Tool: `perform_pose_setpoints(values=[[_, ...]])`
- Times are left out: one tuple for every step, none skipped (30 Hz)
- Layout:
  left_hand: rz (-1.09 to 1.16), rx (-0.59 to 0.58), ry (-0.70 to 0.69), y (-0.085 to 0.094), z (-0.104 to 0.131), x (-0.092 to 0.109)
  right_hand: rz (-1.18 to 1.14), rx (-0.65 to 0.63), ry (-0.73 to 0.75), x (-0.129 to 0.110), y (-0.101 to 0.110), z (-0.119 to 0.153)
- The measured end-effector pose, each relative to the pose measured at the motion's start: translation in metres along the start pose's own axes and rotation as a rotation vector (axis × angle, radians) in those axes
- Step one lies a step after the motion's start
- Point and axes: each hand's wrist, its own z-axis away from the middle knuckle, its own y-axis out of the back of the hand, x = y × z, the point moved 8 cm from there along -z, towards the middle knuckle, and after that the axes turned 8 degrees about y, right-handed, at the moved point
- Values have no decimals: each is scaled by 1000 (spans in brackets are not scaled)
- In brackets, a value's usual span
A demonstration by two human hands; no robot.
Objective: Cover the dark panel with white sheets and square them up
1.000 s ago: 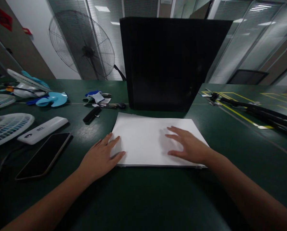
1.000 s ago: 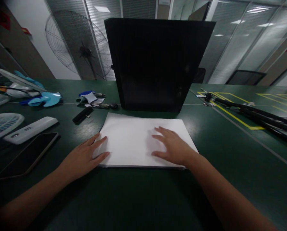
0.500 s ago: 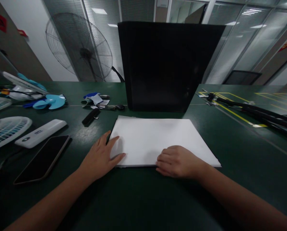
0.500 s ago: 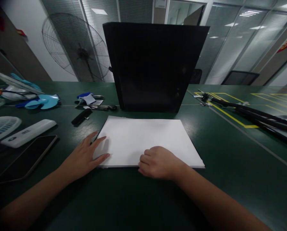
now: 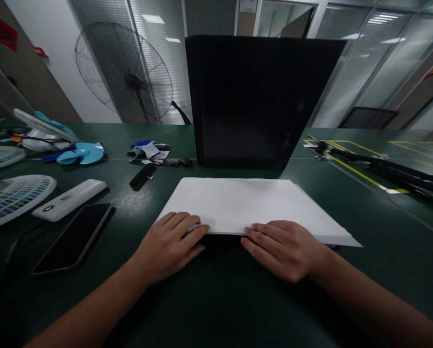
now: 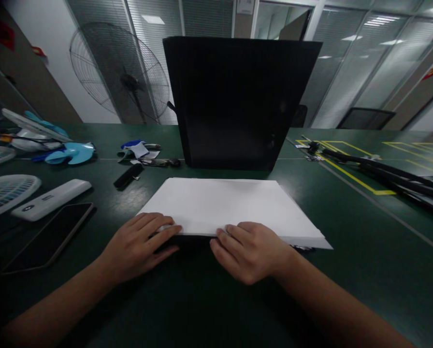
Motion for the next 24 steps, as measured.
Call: perform_pose_setpoints(values=[[-4,31,-2,2,0,1,4,1,-4,1,2,0],[-5,63,-7,5,1,2,9,-1,-11,3,4,0],[-6,93,-9,7,1,3,15,-6,-23,5,5,0],[-13,117,-6,9,2,3,26,-10,-37,7,8,1],[-24,142,-2,11,2,3,40,-9,-50,10,10,1],[-38,164,4,13,2,3,53,-6,-56,11,12,2],[-49,189,5,15,2,3,61,-4,-59,12,14,2],[-54,218,-2,17,3,4,65,-3,-59,12,14,2],[-53,247,-18,18,3,6,61,-1,-56,12,14,2],[-48,273,-38,20,4,7,51,-2,-52,11,13,2],[-42,292,-56,20,5,9,37,-4,-48,9,11,2],[-39,305,-68,21,6,10,24,-4,-44,8,8,3],[-41,315,-77,21,6,11,11,0,-41,6,6,3],[-45,316,-79,20,6,12,-4,2,-41,5,3,3],[-49,312,-78,19,7,12,-20,0,-47,4,0,3],[-50,307,-77,18,7,12,-36,-3,-64,5,-2,3],[-42,302,-75,17,7,12,-54,-11,-95,8,-4,2],[-29,303,-77,16,7,13,-75,-30,-137,11,-7,2],[-12,310,-86,16,7,15,-89,-61,-184,15,-9,2],[5,326,-96,18,7,17,-91,-98,-226,19,-11,1],[19,347,-105,20,8,20,-79,-136,-256,21,-11,0],[30,367,-115,22,8,23,-55,-172,-273,21,-10,-2],[39,384,-121,24,8,27,-25,-204,-274,19,-7,-4],[50,393,-130,26,8,31,7,-227,-267,15,-2,-6]])
